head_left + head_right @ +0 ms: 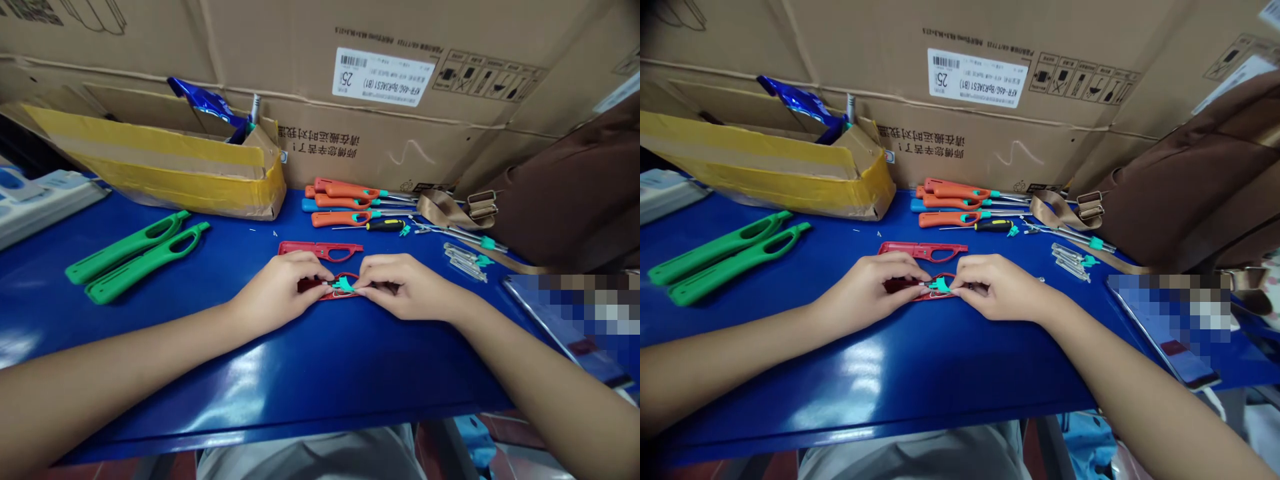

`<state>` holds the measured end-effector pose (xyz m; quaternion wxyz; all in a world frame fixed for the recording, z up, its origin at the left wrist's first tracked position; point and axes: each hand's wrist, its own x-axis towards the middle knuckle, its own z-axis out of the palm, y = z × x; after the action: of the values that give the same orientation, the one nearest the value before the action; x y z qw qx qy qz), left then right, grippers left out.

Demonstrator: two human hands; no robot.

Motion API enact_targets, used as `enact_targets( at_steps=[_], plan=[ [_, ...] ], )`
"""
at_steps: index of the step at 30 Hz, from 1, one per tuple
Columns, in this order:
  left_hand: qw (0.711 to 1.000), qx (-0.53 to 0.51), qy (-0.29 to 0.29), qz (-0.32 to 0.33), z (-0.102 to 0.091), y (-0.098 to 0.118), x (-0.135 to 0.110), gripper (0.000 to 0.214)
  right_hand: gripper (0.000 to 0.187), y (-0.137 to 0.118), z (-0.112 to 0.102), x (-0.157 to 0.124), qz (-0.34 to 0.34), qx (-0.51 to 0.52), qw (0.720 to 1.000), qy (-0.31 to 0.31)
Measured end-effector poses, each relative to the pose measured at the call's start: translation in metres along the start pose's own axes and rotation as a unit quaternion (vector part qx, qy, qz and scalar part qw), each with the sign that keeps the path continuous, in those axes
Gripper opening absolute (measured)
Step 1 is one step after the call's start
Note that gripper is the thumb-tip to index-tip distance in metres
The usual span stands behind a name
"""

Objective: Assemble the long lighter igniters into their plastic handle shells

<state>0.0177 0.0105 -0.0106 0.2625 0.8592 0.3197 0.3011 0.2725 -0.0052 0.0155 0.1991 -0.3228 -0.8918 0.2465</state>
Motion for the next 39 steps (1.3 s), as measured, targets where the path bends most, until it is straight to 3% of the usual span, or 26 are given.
enact_targets(
  at_steps=[12,20,24,26,29,33,36,39],
  plan=[
    [1.000,-0.004,-0.008,0.007,0.000,0.002,-0.003,0.012,0.018,-0.005,-0.001,-0.003,0.040,-0.045,0.998,-0.029],
    [1.000,0.008,-0.004,0.015,0.000,0.004,-0.004,0.012,0.029,-0.013,-0.001,-0.005,-0.047,-0.249,0.965,-0.070],
    [0.999,0.014,-0.008,0.034,-0.001,0.004,-0.005,0.014,0.029,-0.020,0.002,-0.006,-0.055,-0.280,0.955,-0.079],
    [0.999,0.019,-0.006,0.042,-0.001,0.004,-0.006,0.014,0.027,-0.019,0.004,-0.005,-0.017,-0.239,0.969,-0.068],
    [0.999,0.023,0.002,0.046,0.000,0.004,-0.006,0.013,0.019,-0.014,0.007,-0.001,0.067,-0.080,0.994,-0.020],
    [0.998,0.029,0.012,0.049,0.000,0.003,-0.005,0.015,0.012,-0.008,0.007,0.005,0.188,0.096,0.977,0.019],
    [0.997,0.035,0.013,0.066,0.000,0.004,-0.006,0.019,0.012,-0.008,0.007,0.008,0.233,0.125,0.964,0.019],
    [0.994,0.035,-0.002,0.103,0.000,0.006,-0.006,0.023,0.013,-0.011,0.007,0.009,0.229,0.115,0.966,0.019]
  ],
)
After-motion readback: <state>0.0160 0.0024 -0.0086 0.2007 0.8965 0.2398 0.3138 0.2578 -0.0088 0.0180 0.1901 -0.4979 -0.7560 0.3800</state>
